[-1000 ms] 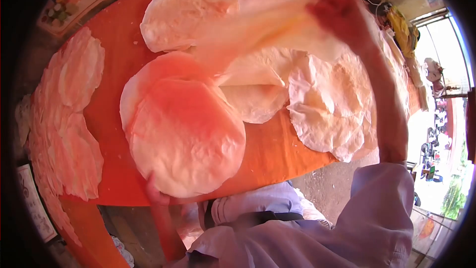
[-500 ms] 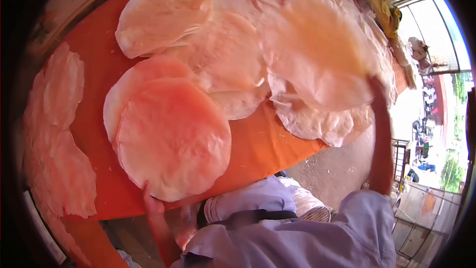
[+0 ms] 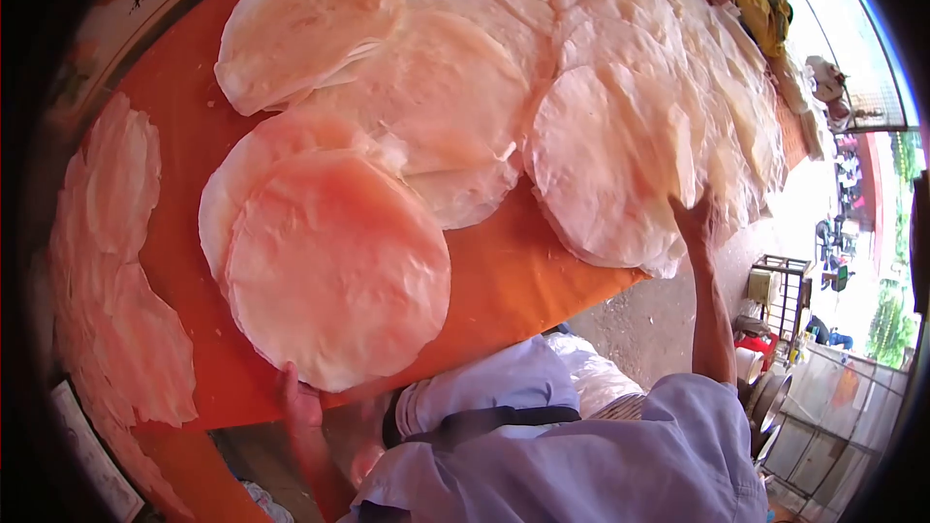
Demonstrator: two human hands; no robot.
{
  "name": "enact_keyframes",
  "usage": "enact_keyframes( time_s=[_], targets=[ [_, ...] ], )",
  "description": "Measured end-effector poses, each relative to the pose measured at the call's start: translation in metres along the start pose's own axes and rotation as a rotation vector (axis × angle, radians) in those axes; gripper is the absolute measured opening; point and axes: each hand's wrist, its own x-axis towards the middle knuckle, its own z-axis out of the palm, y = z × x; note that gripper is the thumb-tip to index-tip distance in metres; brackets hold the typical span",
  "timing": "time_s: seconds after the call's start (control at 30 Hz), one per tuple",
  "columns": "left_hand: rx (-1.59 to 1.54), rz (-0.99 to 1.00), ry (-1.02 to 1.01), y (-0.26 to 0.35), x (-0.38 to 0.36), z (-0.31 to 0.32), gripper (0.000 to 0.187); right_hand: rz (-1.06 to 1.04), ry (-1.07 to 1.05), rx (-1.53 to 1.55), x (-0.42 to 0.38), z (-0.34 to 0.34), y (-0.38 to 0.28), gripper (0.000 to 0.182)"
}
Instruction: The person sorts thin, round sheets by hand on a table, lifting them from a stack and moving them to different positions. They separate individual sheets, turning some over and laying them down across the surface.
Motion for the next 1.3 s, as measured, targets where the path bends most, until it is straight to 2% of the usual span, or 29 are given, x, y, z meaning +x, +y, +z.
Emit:
enact_keyframes(
  time_s=[0.03, 0.07, 0.1, 0.17, 0.2, 0.27, 0.37, 0.43, 0.47, 0.5, 0.53, 0.6, 0.63, 0.67, 0.73, 0.77, 0.8, 0.87, 0.93, 1.0, 1.03, 1.07, 1.1, 1.13, 1.2, 1.23, 1.27, 1.3],
  targets=[
    [0.032, 0.003, 0.006, -0.005, -0.001, -0.004, 0.043, -0.147, 0.119, 0.061, 0.009, -0.006, -0.028, 0.066],
    [0.066, 0.006, 0.01, -0.008, -0.001, -0.006, 0.045, -0.196, 0.097, 0.216, 0.012, -0.019, -0.077, 0.058],
    [0.083, 0.014, 0.015, -0.009, 0.0, -0.005, 0.045, -0.395, 0.044, 0.316, 0.018, -0.013, -0.11, 0.053],
    [0.116, 0.037, 0.031, -0.008, 0.0, -0.002, 0.045, -0.462, -0.397, 0.6, 0.006, -0.037, -0.206, 0.056],
    [0.14, 0.083, 0.036, -0.008, 0.0, -0.005, 0.044, -0.727, -0.307, 0.676, -0.001, -0.008, -0.232, 0.061],
    [0.182, 0.173, 0.042, -0.01, 0.001, -0.014, 0.043, -0.731, -0.363, 0.559, -0.019, 0.012, -0.284, 0.044],
    [0.105, 0.264, 0.048, -0.002, -0.008, -0.02, 0.039, -0.786, -0.511, 0.36, -0.008, 0.016, -0.317, 0.024],
    [0.154, 0.194, 0.14, 0.002, -0.013, -0.021, 0.038, -0.971, -0.239, 0.602, 0.034, -0.038, -0.329, 0.008],
    [0.185, 0.151, 0.18, 0.003, -0.015, -0.022, 0.038, -0.893, -0.291, 0.767, 0.057, -0.059, -0.331, 0.008],
    [0.18, 0.13, 0.198, 0.002, -0.016, -0.023, 0.038, -0.815, -0.185, 0.878, 0.079, -0.065, -0.336, 0.01],
    [0.173, 0.113, 0.216, 0.001, -0.015, -0.024, 0.038, -0.831, -0.304, 0.881, 0.102, -0.101, -0.333, 0.01],
    [0.197, 0.123, 0.222, 0.002, -0.014, -0.028, 0.039, -0.717, -0.529, 1.341, 0.153, -0.124, -0.327, 0.018],
    [0.228, 0.149, 0.207, 0.003, -0.013, -0.033, 0.04, -0.715, -0.422, 1.278, 0.163, -0.148, -0.33, 0.012],
    [0.26, 0.172, 0.192, 0.003, -0.012, -0.036, 0.042, -0.708, -0.317, 1.211, 0.173, -0.172, -0.332, 0.014],
    [0.472, 0.283, 0.399, 0.015, -0.014, -0.024, 0.041, -0.646, -0.094, 1.194, 0.199, -0.202, -0.329, 0.018],
    [0.58, 0.34, 0.507, 0.024, -0.016, -0.017, 0.04, -0.603, -0.03, 1.108, 0.179, -0.23, -0.336, 0.018],
    [0.697, 0.423, 0.526, 0.032, -0.016, -0.007, 0.039, -0.559, 0.039, 1.021, 0.158, -0.25, -0.339, 0.019],
    [0.931, 0.591, 0.549, 0.043, -0.011, 0.022, 0.036, -0.511, -0.314, 1.241, 0.234, -0.226, -0.309, 0.02],
    [0.916, 0.661, 0.335, 0.048, 0.003, 0.059, 0.032, -0.548, -0.429, 1.121, 0.238, -0.233, -0.311, 0.02],
    [0.873, 0.653, 0.13, 0.045, 0.019, 0.104, 0.029, -0.662, -0.302, 0.679, 0.158, -0.275, -0.35, 0.02],
    [0.836, 0.613, 0.027, 0.04, 0.027, 0.133, 0.027, -0.743, -0.307, 0.737, 0.142, -0.276, -0.348, 0.019],
    [0.702, 0.461, -0.06, 0.036, 0.027, 0.171, 0.03, -0.822, -0.31, 0.794, 0.129, -0.273, -0.346, 0.019],
    [0.592, 0.329, -0.178, 0.026, 0.033, 0.198, 0.035, -0.768, -0.478, 0.933, 0.129, -0.257, -0.339, 0.015],
    [0.48, 0.195, -0.29, 0.016, 0.036, 0.219, 0.04, -0.69, -0.638, 1.065, 0.128, -0.242, -0.332, 0.022],
    [0.21, 0.012, -0.43, -0.004, 0.032, 0.254, 0.046, -0.906, -0.669, 0.992, 0.06, -0.216, -0.34, 0.008],
    [0.065, -0.033, -0.482, -0.009, 0.032, 0.265, 0.045, -0.796, -0.91, 1.067, 0.03, -0.195, -0.337, 0.011],
    [-0.08, -0.086, -0.523, -0.014, 0.031, 0.267, 0.044, -0.889, -0.942, 0.98, 0.005, -0.18, -0.336, 0.01],
    [-0.183, -0.061, -0.582, -0.021, 0.034, 0.263, 0.042, -0.728, -0.989, 0.922, -0.025, -0.158, -0.335, 0.01]
  ],
)
